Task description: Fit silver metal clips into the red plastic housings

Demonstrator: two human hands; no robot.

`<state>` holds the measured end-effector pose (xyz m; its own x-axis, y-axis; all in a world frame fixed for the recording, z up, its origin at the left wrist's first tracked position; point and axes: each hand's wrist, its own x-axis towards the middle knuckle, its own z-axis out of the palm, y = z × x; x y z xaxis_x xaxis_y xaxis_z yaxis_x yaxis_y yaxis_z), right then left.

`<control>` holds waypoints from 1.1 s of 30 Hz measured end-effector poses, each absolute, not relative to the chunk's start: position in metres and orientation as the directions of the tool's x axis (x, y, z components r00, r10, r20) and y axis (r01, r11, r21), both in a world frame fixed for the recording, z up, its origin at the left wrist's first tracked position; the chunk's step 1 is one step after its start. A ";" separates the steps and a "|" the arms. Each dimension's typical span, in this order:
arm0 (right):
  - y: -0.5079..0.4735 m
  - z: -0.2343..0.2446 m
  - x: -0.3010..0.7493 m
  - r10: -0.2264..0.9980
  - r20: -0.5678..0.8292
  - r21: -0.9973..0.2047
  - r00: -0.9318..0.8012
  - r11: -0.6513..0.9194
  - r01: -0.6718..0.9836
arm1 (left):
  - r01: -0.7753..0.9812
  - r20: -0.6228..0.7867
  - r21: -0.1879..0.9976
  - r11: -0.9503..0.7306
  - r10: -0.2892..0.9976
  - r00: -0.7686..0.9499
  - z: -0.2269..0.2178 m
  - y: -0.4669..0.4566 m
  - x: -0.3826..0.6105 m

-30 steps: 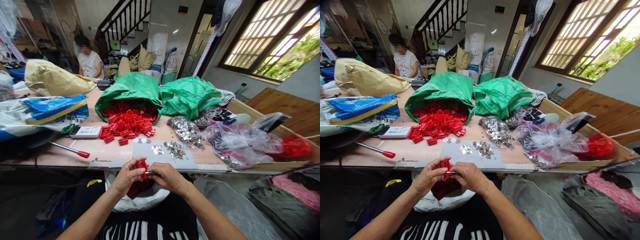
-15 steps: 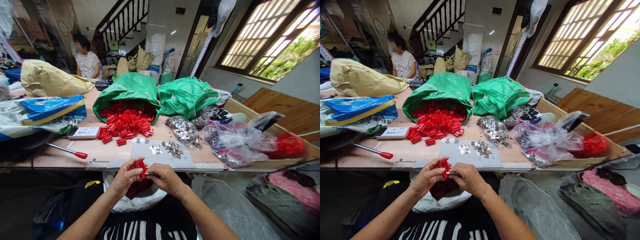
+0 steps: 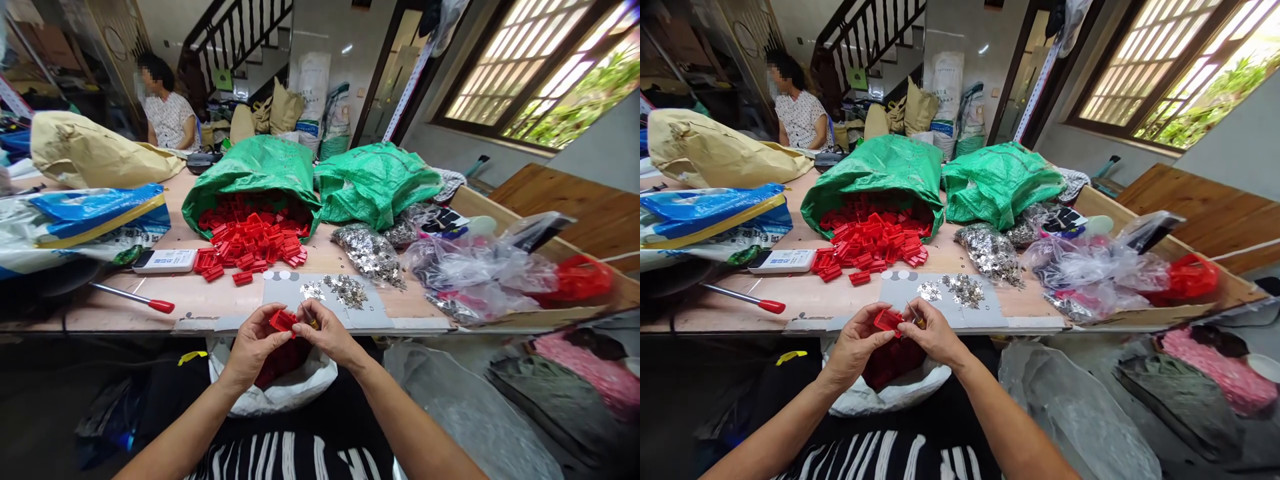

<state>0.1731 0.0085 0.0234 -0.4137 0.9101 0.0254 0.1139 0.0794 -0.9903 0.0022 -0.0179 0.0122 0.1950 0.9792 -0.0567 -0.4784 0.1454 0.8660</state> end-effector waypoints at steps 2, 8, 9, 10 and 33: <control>0.013 0.020 0.171 0.901 -0.017 -0.997 -0.434 0.015 0.071 | -0.439 -0.016 0.894 0.094 0.984 0.177 0.010 -0.016 0.002; 0.021 0.009 0.179 0.924 0.064 -0.910 -0.376 0.208 0.358 | -0.151 0.103 0.985 -0.085 0.988 0.117 -0.007 -0.001 -0.008; 0.021 0.007 0.181 0.928 0.090 -0.865 -0.361 0.253 0.434 | -0.071 0.111 0.992 -0.103 0.987 0.112 -0.011 0.001 -0.010; 0.021 0.005 0.182 0.928 0.105 -0.821 -0.357 0.284 0.495 | 0.014 0.117 0.993 -0.119 0.987 0.113 -0.015 0.004 -0.012; 0.022 -0.006 0.177 0.861 0.111 -0.576 -0.496 0.463 0.674 | 0.390 0.148 0.883 -0.261 0.943 0.298 -0.029 0.025 -0.026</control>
<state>0.1773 0.0216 -0.0057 -0.4964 0.8609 0.1114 0.6738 0.4630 -0.5758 -0.0257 0.0249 -0.0293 0.2981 0.9431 0.1475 0.3902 -0.2614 0.8828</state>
